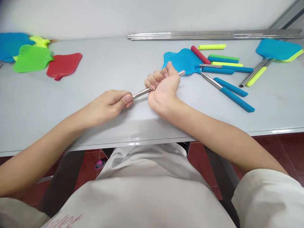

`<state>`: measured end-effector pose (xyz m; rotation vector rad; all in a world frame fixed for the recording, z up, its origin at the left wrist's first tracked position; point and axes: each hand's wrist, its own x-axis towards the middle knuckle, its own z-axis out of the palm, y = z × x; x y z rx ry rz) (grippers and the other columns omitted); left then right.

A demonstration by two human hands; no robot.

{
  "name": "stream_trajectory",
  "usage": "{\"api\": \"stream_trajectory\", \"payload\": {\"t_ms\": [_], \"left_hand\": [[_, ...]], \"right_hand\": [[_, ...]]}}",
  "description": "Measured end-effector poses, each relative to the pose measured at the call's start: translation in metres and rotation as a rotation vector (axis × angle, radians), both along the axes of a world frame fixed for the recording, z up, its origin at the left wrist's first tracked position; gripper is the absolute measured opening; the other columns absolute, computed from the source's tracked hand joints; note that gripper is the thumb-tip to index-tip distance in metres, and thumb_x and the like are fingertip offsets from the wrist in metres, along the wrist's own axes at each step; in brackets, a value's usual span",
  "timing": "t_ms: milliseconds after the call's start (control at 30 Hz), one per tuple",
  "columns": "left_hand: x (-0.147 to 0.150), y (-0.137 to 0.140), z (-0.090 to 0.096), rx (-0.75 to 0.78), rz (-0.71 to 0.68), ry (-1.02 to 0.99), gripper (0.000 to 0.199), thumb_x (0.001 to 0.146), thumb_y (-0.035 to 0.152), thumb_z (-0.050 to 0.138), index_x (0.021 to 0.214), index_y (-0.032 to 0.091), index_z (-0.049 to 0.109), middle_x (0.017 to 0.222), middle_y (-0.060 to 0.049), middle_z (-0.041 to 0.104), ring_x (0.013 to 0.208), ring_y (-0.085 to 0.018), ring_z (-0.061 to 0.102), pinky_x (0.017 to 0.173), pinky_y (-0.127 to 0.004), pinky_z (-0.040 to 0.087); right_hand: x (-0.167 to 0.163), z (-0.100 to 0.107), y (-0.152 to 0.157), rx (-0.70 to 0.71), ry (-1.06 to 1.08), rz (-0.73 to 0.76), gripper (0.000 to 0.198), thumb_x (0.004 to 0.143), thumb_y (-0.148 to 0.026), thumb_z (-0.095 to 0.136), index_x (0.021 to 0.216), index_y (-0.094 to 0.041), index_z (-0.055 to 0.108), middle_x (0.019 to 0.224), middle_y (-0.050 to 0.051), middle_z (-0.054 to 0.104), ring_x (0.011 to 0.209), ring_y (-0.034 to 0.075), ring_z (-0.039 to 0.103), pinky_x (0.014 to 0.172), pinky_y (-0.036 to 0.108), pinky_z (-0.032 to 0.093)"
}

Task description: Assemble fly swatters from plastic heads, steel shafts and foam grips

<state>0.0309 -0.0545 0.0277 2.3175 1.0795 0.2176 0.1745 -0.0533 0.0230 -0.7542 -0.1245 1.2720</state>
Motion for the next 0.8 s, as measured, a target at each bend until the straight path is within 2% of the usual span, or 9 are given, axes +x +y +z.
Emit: {"api": "stream_trajectory", "payload": {"t_ms": [167,333,533,800], "left_hand": [[0.001,0.0,0.0,-0.032,-0.004,-0.038,0.031,0.084,0.03,0.03,0.056,0.019,0.037,0.052,0.002,0.04,0.049,-0.011,0.036,0.052,-0.025,0.028],[0.002,-0.001,0.0,-0.042,0.028,-0.045,0.031,0.084,0.03,0.03,0.056,0.019,0.038,0.054,0.002,0.043,0.051,-0.011,0.038,0.053,-0.025,0.029],[0.004,-0.002,0.0,-0.003,0.056,-0.05,0.035,0.086,0.035,0.026,0.06,0.018,0.043,0.057,0.002,0.046,0.053,-0.011,0.042,0.053,-0.024,0.031],[0.0,-0.001,0.002,0.132,0.001,-0.098,0.035,0.087,0.035,0.027,0.064,0.018,0.048,0.055,0.002,0.047,0.051,-0.01,0.041,0.053,-0.024,0.03]], "right_hand": [[0.0,0.003,-0.002,0.046,0.065,-0.012,0.035,0.08,-0.028,0.037,0.055,-0.019,0.013,0.041,-0.008,0.011,0.032,0.005,0.012,0.034,0.021,0.014],[0.002,0.004,-0.001,0.045,0.042,0.016,0.037,0.081,-0.029,0.036,0.055,-0.019,0.012,0.041,-0.008,0.011,0.032,0.005,0.014,0.034,0.021,0.015],[0.008,0.009,0.003,-0.012,0.037,0.052,0.037,0.081,-0.027,0.034,0.054,-0.019,0.011,0.04,-0.007,0.012,0.032,0.006,0.015,0.034,0.022,0.016],[0.018,0.013,0.008,-0.043,0.102,0.108,0.033,0.079,-0.023,0.033,0.054,-0.019,0.011,0.039,-0.007,0.013,0.032,0.007,0.015,0.035,0.022,0.018]]}}
